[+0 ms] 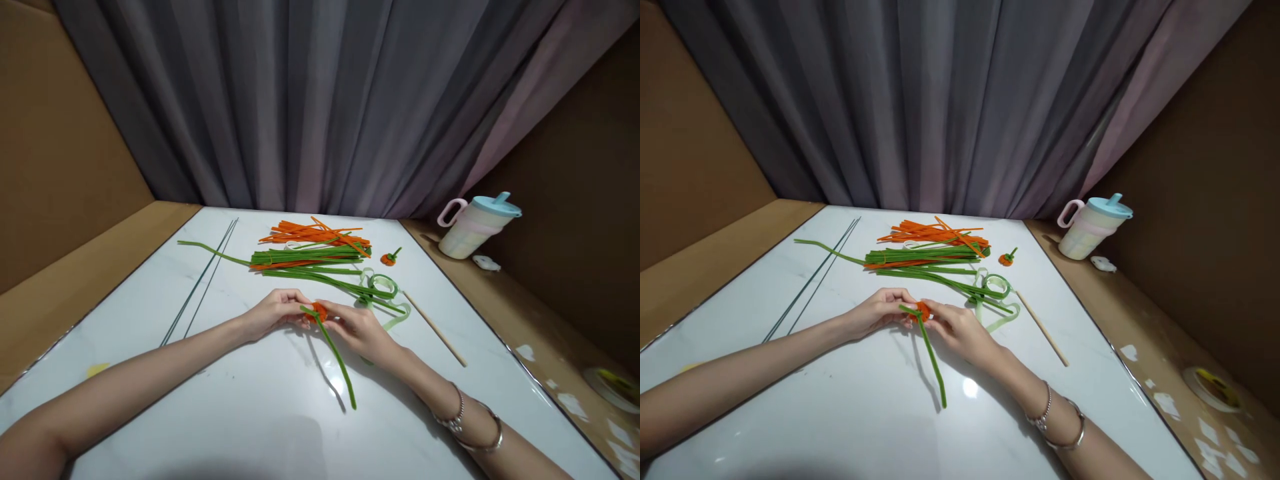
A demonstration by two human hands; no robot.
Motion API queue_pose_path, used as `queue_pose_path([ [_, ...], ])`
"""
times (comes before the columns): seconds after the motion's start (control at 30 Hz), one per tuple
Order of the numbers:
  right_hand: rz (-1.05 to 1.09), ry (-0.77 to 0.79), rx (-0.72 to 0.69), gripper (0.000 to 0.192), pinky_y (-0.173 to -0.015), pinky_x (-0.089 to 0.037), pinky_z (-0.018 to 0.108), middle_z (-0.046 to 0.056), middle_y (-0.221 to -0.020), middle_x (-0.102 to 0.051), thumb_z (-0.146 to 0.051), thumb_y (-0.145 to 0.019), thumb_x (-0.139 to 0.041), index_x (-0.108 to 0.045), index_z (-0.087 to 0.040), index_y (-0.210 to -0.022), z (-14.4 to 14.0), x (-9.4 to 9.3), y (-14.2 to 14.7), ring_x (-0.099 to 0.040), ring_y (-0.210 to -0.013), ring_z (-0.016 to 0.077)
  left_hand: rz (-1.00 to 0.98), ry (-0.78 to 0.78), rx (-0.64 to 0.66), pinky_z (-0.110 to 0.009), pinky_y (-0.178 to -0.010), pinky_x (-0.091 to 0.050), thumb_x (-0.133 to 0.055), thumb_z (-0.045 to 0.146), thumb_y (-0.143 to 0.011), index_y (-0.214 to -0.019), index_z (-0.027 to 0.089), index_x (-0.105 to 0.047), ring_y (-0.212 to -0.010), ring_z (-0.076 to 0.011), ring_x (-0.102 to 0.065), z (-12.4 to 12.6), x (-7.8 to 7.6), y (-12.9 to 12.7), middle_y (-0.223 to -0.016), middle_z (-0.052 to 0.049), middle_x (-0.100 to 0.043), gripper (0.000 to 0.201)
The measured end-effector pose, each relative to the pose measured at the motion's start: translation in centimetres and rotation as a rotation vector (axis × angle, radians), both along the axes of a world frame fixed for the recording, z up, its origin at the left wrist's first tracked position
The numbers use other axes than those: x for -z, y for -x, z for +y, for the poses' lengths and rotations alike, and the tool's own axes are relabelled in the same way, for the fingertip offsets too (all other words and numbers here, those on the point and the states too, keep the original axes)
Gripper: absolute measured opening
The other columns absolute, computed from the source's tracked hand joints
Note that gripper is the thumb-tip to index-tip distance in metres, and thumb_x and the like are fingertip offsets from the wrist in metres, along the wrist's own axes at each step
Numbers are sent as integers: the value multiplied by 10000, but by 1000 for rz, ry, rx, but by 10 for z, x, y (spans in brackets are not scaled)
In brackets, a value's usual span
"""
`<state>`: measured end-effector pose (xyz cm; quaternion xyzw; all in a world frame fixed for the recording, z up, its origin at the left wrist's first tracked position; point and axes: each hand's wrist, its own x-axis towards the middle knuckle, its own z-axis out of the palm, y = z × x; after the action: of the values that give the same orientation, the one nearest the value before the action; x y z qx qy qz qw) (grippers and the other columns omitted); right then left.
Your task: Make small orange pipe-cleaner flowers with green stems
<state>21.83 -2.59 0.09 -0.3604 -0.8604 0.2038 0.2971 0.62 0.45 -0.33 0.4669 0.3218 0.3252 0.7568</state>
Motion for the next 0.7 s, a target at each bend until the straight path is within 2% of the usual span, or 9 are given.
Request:
queue_pose_path([
  [0.13, 36, 106, 16, 265, -567, -509, 233, 61, -914, -682, -308, -898, -497, -518, -177, -1126, -2, -2, -1, -608, -601, 116, -17, -3, -14, -240, -658, -490, -735, 207, -687, -766, 87, -647, -673, -141, -637, -1, 0, 0, -745, -72, -681, 169],
  [0.23, 108, 149, -1, 189, -560, -518, 229, 59, -902, -648, -308, -881, -518, -495, -182, -1021, -4, -3, -1, -614, -649, 118, -21, -1, -31, -244, -658, -489, -732, 208, -691, -763, 88, -648, -671, -140, -635, -2, -1, -1, -754, -70, -681, 163],
  [0.33, 136, 145, -8, 141, -555, -520, 226, 49, -872, -622, -304, -879, -515, -498, -187, -955, -6, -4, 1, -606, -663, 116, -16, 1, -47, -245, -662, -488, -734, 211, -690, -760, 87, -649, -671, -137, -631, -3, -2, -1, -755, -68, -680, 166],
  [0.47, 103, 117, 4, 170, -544, -507, 221, 42, -828, -617, -312, -899, -484, -516, -182, -1003, -6, -5, 3, -589, -624, 107, -20, -4, -47, -241, -656, -486, -743, 218, -679, -749, 89, -645, -654, -131, -629, -3, -2, -2, -725, -55, -672, 176],
  [0.7, 102, 64, 88, 179, -506, -485, 218, 34, -771, -636, -331, -889, -503, -532, -177, -975, -5, 1, 5, -569, -538, 100, -6, -4, -68, -246, -669, -491, -758, 228, -664, -721, 90, -636, -639, -123, -622, -3, -4, -3, -728, -55, -671, 193],
])
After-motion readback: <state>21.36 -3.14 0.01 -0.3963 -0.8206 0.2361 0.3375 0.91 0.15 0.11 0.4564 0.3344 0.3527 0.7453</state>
